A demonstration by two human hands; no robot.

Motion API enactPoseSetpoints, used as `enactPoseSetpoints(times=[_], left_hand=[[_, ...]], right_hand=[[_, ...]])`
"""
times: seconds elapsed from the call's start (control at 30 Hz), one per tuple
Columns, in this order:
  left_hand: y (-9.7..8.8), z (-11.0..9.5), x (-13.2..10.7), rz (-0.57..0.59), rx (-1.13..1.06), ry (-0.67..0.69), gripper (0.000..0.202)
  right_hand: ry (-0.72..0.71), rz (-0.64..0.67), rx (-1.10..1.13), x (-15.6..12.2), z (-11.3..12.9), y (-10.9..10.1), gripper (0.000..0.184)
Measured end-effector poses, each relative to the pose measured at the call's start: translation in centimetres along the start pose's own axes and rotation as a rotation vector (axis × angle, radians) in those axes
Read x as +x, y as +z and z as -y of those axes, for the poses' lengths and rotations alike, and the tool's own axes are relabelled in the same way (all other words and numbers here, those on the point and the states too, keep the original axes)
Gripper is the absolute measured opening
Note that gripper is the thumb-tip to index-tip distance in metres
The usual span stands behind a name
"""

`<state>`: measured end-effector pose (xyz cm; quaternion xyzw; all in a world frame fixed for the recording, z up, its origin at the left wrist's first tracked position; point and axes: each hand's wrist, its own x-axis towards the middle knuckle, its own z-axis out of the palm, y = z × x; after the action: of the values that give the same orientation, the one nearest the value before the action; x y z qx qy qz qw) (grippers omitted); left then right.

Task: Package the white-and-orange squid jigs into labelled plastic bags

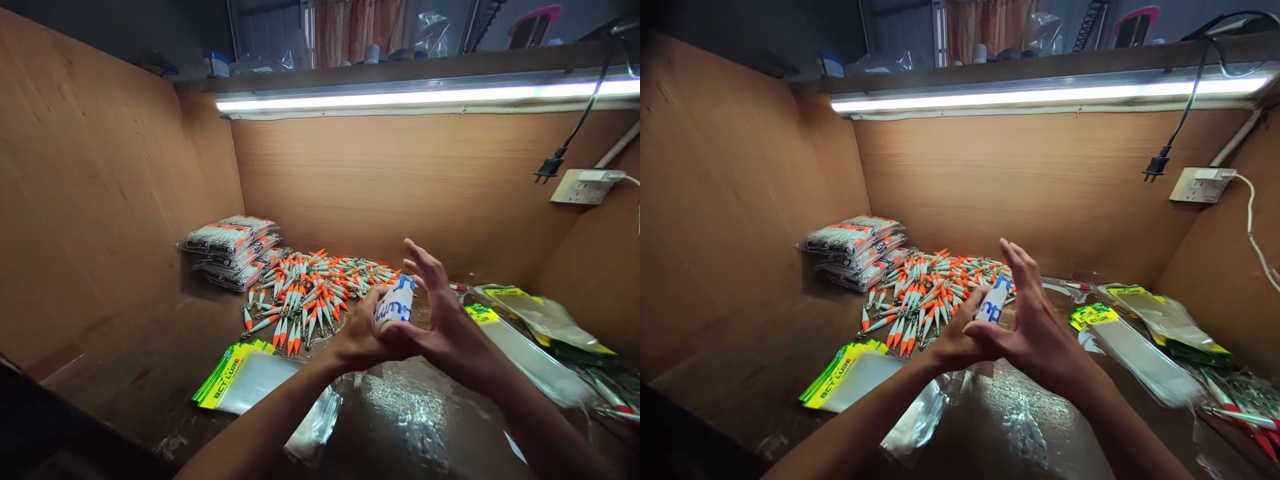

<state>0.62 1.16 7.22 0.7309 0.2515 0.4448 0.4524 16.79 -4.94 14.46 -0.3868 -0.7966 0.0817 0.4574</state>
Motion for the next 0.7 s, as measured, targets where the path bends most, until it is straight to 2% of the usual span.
enactPoseSetpoints(times=[0.13,0.37,0.47,0.53,0.6,0.7], left_hand=[[-0.6,-0.9,0.8,-0.053,-0.064,0.096,0.072],[-1.0,-2.6,1.0,-0.02,-0.055,0.157,0.086],[-1.1,-3.5,0.7,-0.131,-0.011,0.199,0.083],[-1.1,-3.6,0.3,-0.155,0.02,0.147,0.081],[-1.2,-3.1,-0.3,-0.099,0.04,0.054,0.084],[-1.5,-2.3,-1.5,-0.081,0.035,-0.013,0.08]], right_hand=[[0.004,-0.074,0.055,0.1,-0.2,-0.6,0.105],[0.029,0.029,-0.005,-0.2,0.0,0.1,0.111],[0.011,-0.077,0.024,-0.2,0.5,-0.1,0.104],[-0.013,-0.177,0.037,-0.1,0.6,-0.4,0.094],[-0.013,-0.24,0.038,0.1,0.4,-0.6,0.084],[0.036,-0.231,0.076,0.6,-0.6,-0.4,0.072]])
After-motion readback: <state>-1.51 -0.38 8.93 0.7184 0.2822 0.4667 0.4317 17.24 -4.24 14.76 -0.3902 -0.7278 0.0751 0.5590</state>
